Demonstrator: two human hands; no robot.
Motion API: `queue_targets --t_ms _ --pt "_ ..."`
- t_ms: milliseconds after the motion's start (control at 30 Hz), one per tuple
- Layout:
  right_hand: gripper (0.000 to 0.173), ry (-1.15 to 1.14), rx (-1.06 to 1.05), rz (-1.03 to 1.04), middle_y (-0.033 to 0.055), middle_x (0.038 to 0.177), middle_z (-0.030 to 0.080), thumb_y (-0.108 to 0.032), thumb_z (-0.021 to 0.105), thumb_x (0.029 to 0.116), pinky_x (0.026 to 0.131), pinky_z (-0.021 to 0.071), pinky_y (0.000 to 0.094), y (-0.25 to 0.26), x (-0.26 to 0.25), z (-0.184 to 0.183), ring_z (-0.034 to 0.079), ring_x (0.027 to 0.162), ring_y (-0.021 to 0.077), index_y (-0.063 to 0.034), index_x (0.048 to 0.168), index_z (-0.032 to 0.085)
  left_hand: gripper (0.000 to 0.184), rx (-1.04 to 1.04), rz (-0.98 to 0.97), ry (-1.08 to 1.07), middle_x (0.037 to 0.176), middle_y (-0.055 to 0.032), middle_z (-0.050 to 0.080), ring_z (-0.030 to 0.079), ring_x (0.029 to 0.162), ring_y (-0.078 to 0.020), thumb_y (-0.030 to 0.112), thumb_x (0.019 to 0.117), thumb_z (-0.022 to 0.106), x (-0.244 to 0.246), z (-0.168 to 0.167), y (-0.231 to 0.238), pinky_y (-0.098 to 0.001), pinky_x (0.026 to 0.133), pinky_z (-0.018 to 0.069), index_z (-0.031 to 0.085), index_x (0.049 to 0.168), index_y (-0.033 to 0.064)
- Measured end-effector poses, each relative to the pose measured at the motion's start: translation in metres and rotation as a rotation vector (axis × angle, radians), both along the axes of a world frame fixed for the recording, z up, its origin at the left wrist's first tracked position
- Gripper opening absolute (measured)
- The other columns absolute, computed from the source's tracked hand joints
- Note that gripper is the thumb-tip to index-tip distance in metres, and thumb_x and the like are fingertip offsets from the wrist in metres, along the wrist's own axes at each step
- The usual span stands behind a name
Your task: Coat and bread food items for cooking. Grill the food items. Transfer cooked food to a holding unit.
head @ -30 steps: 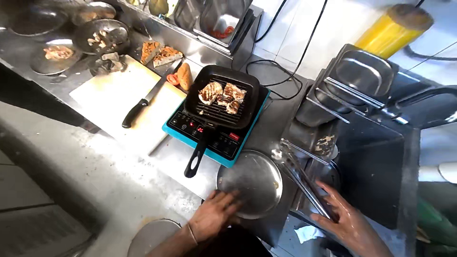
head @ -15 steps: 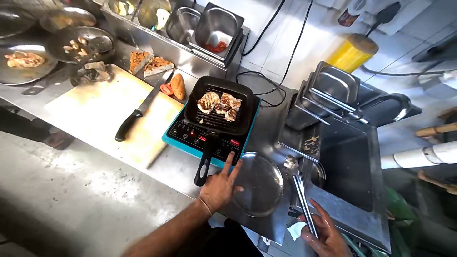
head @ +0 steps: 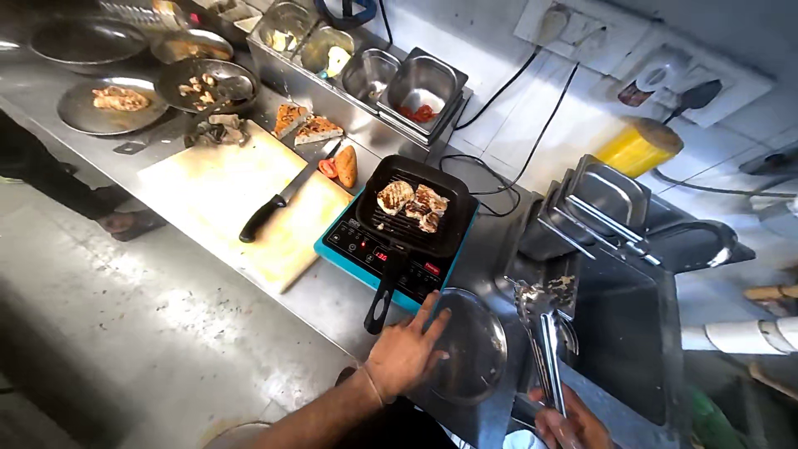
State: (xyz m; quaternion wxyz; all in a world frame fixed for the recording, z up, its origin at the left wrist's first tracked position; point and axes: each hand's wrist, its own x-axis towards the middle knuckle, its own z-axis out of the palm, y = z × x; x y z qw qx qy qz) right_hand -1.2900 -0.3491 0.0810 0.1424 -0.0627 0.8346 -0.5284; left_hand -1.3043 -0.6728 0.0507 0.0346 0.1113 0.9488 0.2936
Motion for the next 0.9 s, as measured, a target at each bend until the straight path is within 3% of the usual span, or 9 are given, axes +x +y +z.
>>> queue_targets --t_ms 67,133,333,467,533,567,667,733,900 --pt "0.071 0.008 0.103 -0.057 0.0108 0.111 0.069 -0.030 0.065 0.0927 0.064 0.0573 0.0297 -0.013 -0.019 0.008 0.064 0.073 0.0106 0.0093 0.147 0.042 0.043 0.040 0.125 0.328 0.154 -0.0104 0.050 0.067 0.113 -0.0287 0.039 0.1025 0.058 0.009 -0.004 -0.006 -0.0454 0.089 0.0580 0.063 0.137 0.0140" --pt "0.073 0.061 0.252 -0.067 0.0064 0.111 0.071 -0.040 0.073 0.0864 0.071 0.0598 0.0354 -0.030 -0.049 0.018 0.068 0.082 0.0133 -0.0037 0.146 0.052 0.036 0.046 0.276 0.454 0.149 -0.0082 0.055 0.061 0.122 -0.0306 0.034 0.1000 0.061 0.010 -0.005 -0.020 -0.0499 0.096 0.0534 0.068 0.129 0.0146" --pt "0.061 0.332 0.733 -0.012 0.0133 0.103 0.073 -0.038 0.082 0.0877 0.072 0.0550 0.0618 -0.089 -0.150 0.056 0.068 0.080 0.0330 -0.0154 0.141 0.062 0.067 0.218 0.463 0.145 0.157 -0.0165 0.043 0.054 0.133 -0.0346 0.037 0.0942 0.070 -0.004 -0.017 -0.052 -0.0504 0.107 0.0491 0.048 0.150 0.0070" --pt "0.064 0.396 0.673 -0.004 0.0103 0.100 0.072 -0.040 0.084 0.0857 0.068 0.0525 0.0572 -0.106 -0.168 0.072 0.064 0.074 0.0278 -0.0152 0.141 0.061 0.046 0.456 0.595 0.240 0.136 -0.0091 0.062 0.063 0.117 -0.0251 0.029 0.1011 0.058 0.005 -0.019 -0.052 -0.0464 0.097 0.0539 0.057 0.140 0.0061" --pt "0.065 0.401 0.614 -0.024 0.0096 0.100 0.072 -0.038 0.084 0.0861 0.065 0.0518 0.0544 -0.106 -0.159 0.072 0.063 0.072 0.0254 -0.0139 0.141 0.060 0.030 0.720 0.826 0.036 0.114 -0.0147 0.067 0.068 0.093 -0.0225 0.016 0.1042 0.051 0.014 -0.034 -0.060 -0.0435 0.082 0.0585 0.059 0.128 -0.0003" --pt "0.066 0.386 0.589 -0.037 0.0090 0.102 0.072 -0.039 0.083 0.0864 0.066 0.0529 0.0532 -0.103 -0.153 0.070 0.064 0.073 0.0243 -0.0140 0.142 0.060 0.029 0.728 0.833 -0.111 0.114 -0.0188 0.067 0.068 0.093 -0.0260 0.011 0.1030 0.050 0.020 -0.046 -0.063 -0.0460 0.084 0.0572 0.059 0.127 -0.0030" --pt "0.068 0.284 0.560 -0.091 0.0073 0.110 0.073 -0.041 0.083 0.0858 0.074 0.0572 0.0526 -0.093 -0.141 0.057 0.068 0.082 0.0226 -0.0164 0.144 0.058 0.044 0.368 0.339 -0.284 0.144 -0.0134 0.058 0.067 0.114 -0.0339 0.002 0.0919 0.056 0.031 -0.057 -0.045 -0.0518 0.097 0.0551 0.062 0.136 0.0056" --pt "0.069 0.248 0.564 -0.108 0.0053 0.112 0.073 -0.043 0.083 0.0850 0.074 0.0578 0.0514 -0.084 -0.133 0.047 0.069 0.082 0.0214 -0.0165 0.144 0.059 0.059 0.126 0.056 -0.197 0.166 -0.0069 0.032 0.072 0.102 -0.0330 0.005 0.0925 0.057 0.021 -0.049 -0.020 -0.0509 0.079 0.0611 0.051 0.149 0.0183" --pt "0.074 0.234 0.552 -0.128 0.0009 0.107 0.074 -0.048 0.079 0.0840 0.069 0.0563 0.0461 -0.064 -0.116 0.044 0.067 0.077 0.0172 -0.0159 0.146 0.056 0.083 -0.138 -0.018 -0.386 0.173 -0.0073 0.004 0.072 0.097 -0.0336 0.000 0.0962 0.049 -0.016 -0.014 -0.001 -0.0487 0.079 0.0592 0.014 0.166 0.0288"
